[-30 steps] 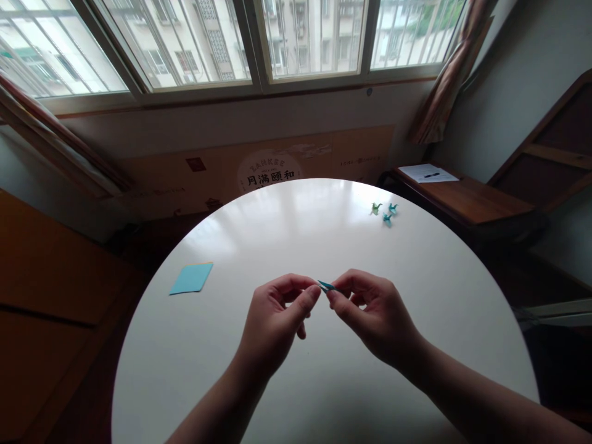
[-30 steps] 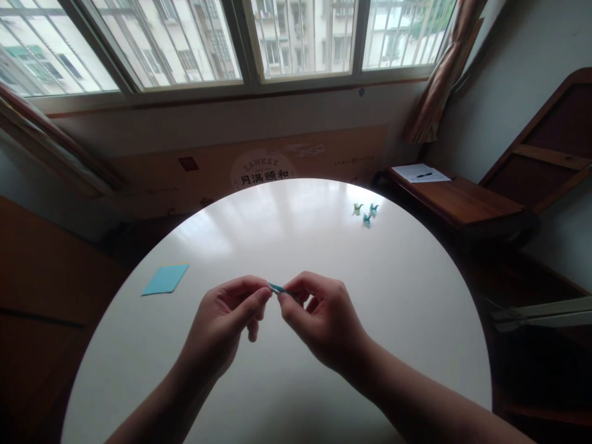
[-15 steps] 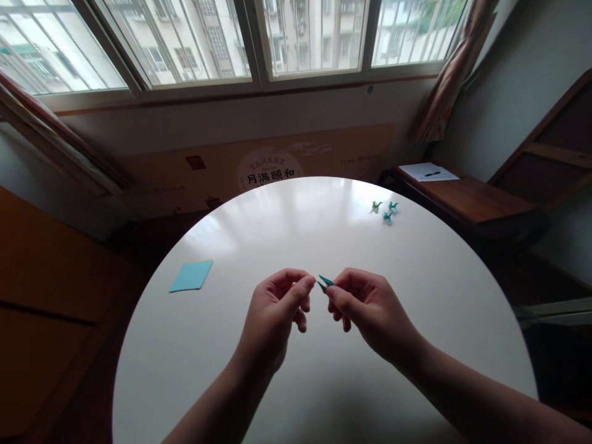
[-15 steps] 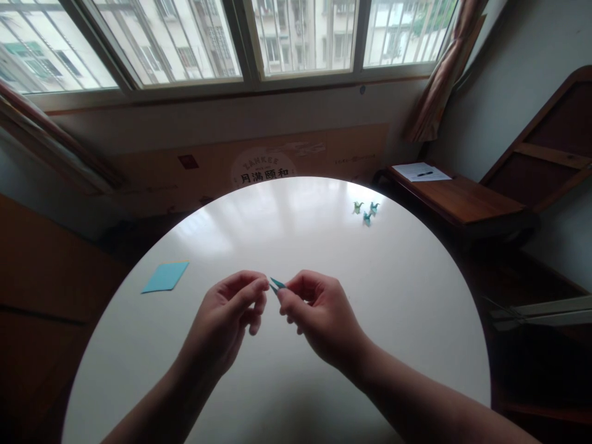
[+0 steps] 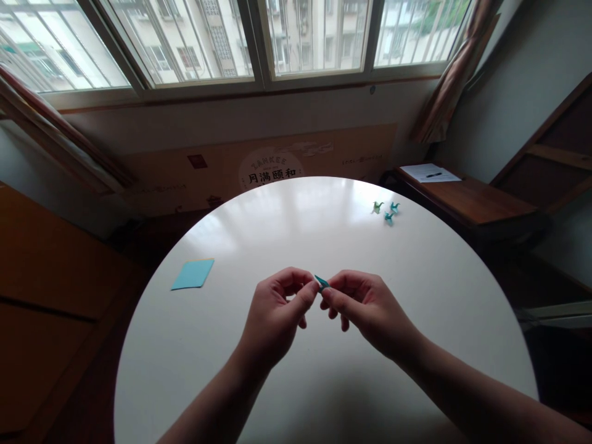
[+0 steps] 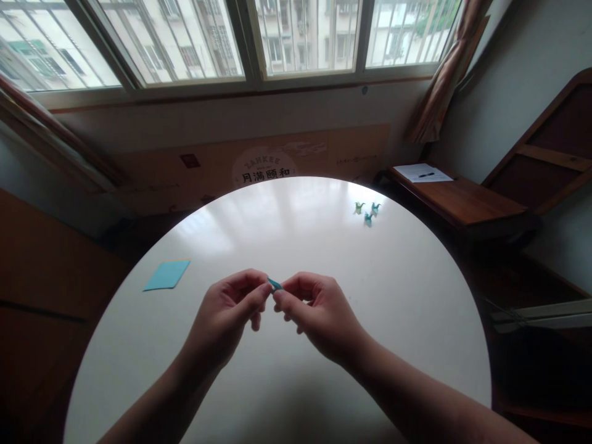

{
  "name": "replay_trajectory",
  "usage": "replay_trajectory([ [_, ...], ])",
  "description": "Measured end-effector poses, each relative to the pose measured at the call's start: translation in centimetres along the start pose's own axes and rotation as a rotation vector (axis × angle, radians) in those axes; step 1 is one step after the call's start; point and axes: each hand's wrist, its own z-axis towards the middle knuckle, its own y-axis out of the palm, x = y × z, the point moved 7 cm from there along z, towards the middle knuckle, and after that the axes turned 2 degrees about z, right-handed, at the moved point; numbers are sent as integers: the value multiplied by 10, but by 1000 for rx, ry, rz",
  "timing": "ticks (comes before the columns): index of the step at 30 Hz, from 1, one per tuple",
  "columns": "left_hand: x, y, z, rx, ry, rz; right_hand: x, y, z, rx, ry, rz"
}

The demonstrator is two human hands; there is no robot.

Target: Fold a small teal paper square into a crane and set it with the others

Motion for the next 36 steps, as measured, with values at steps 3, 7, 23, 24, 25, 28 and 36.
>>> replay_trajectory([
  [3, -1, -3, 2, 0, -4, -19, 3, 3, 2, -47, 31, 40],
  [7, -2, -5, 4, 6, -23, -50, 11, 5, 4, -53, 121, 181],
  [23, -4, 2, 3, -90, 29, -5, 3, -4, 5, 49, -32, 68],
  [24, -2, 2, 3, -94, 54, 4, 2, -3, 5, 37, -41, 74],
  [25, 0, 1, 3, -98, 76, 9, 2, -3, 5, 17, -33, 101],
  [28, 2, -2, 6, -128, 109, 10, 5, 2, 5, -59, 67, 255],
  [36, 4, -7, 9, -129, 148, 72, 14, 8, 8, -156, 208, 435],
])
